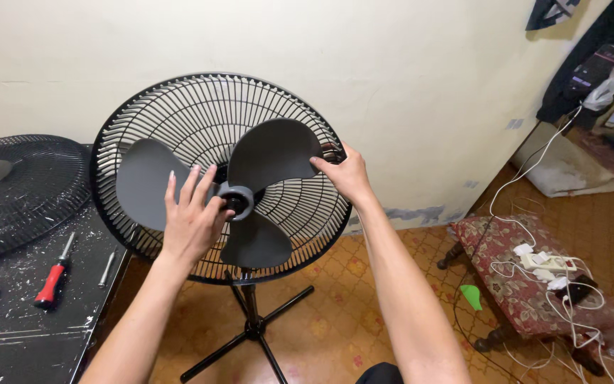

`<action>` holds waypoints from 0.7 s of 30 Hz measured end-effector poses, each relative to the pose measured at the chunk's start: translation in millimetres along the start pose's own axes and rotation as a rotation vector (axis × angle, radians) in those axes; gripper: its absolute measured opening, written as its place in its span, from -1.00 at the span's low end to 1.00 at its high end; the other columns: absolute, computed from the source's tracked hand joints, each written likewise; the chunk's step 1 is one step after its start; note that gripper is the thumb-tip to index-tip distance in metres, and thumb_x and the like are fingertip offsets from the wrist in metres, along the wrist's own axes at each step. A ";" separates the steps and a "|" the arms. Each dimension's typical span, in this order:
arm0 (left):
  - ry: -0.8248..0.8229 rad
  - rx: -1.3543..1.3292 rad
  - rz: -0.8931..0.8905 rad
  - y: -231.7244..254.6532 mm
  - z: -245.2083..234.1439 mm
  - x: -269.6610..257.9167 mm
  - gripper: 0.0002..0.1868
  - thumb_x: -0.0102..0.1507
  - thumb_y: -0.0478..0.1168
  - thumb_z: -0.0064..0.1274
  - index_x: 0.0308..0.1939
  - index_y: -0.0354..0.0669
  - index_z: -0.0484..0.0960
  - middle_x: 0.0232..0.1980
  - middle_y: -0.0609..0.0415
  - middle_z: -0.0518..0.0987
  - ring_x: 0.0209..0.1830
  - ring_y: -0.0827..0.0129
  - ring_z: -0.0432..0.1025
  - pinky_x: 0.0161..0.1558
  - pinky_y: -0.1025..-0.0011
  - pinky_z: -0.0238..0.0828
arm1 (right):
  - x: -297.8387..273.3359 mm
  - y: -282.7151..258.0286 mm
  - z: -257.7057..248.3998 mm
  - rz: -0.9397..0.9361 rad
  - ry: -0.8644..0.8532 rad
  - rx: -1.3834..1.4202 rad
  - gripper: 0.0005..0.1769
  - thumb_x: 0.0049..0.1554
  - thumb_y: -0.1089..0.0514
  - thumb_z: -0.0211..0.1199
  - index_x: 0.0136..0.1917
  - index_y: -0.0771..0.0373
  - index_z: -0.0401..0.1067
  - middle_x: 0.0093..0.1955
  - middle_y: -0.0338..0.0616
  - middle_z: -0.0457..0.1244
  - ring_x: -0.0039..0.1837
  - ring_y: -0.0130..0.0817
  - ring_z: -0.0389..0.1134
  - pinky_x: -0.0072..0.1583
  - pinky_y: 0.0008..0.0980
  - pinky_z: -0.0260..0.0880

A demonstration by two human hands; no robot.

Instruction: The person wipes a fan blade with a cloth, then attaches the blade to the fan motor and secures it by hand. The person then attaches the front fan cage to enclose the blade. The fan is placed on a black table in a room with off-white walls.

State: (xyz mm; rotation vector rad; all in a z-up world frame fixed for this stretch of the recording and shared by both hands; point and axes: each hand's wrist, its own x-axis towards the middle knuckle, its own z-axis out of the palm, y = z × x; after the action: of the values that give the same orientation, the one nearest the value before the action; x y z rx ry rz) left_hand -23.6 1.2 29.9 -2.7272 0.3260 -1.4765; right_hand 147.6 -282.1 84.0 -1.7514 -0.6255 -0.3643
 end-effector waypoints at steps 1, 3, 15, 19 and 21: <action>-0.015 0.027 0.041 0.3 -4.3 3.9 -0.70 0.14 -0.08 0.27 -0.19 -0.15 0.58 0.36 -0.05 0.44 0.44 0.05 0.27 0.44 -0.14 0.04 | 1.3 0.9 0.3 -0.017 0.004 -0.001 -0.68 0.02 0.19 0.48 0.04 0.30 0.54 -0.11 -0.22 0.45 -0.08 -0.54 0.44 0.01 -0.46 0.47; -0.117 0.104 0.207 -3.6 -9.2 9.7 -0.62 0.14 -0.21 0.19 0.04 -0.06 0.60 0.31 0.01 0.46 0.33 0.15 0.32 0.27 0.11 0.20 | 1.5 3.2 -1.2 -0.012 -0.005 0.006 -0.67 0.02 0.19 0.48 0.05 0.31 0.54 -0.11 -0.22 0.45 -0.07 -0.54 0.44 0.02 -0.46 0.47; -0.010 0.253 0.407 -8.0 1.4 -0.4 -0.51 0.18 -0.23 0.03 0.23 -0.08 0.59 0.21 0.20 0.53 0.20 0.34 0.38 0.07 0.37 0.29 | -0.3 4.4 -0.1 -0.016 -0.005 0.019 -0.67 0.03 0.18 0.47 0.06 0.31 0.53 -0.09 -0.21 0.45 -0.06 -0.53 0.44 0.03 -0.45 0.47; 0.046 0.239 0.272 0.9 9.3 -5.8 -0.51 0.18 -0.24 0.06 0.22 -0.05 0.62 0.17 0.23 0.56 0.20 0.35 0.38 0.13 0.35 0.22 | -2.7 -3.2 0.2 0.002 -0.008 0.021 -0.69 0.04 0.19 0.45 0.05 0.30 0.54 -0.09 -0.22 0.46 -0.06 -0.53 0.44 0.03 -0.46 0.47; 0.073 0.240 0.203 6.0 12.3 -8.7 -0.56 0.19 -0.24 0.08 0.17 0.01 0.64 0.12 0.29 0.58 0.17 0.38 0.38 0.14 0.34 0.16 | -4.3 -7.0 -0.3 0.013 -0.013 0.016 -0.70 0.05 0.19 0.45 0.05 0.30 0.54 -0.10 -0.22 0.45 -0.06 -0.53 0.44 0.03 -0.45 0.46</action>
State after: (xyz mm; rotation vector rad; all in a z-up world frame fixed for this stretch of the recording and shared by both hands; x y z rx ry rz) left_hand -19.1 -3.9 15.3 -2.3826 0.3863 -1.4581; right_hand 140.0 -282.1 87.2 -1.7429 -0.6244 -0.3374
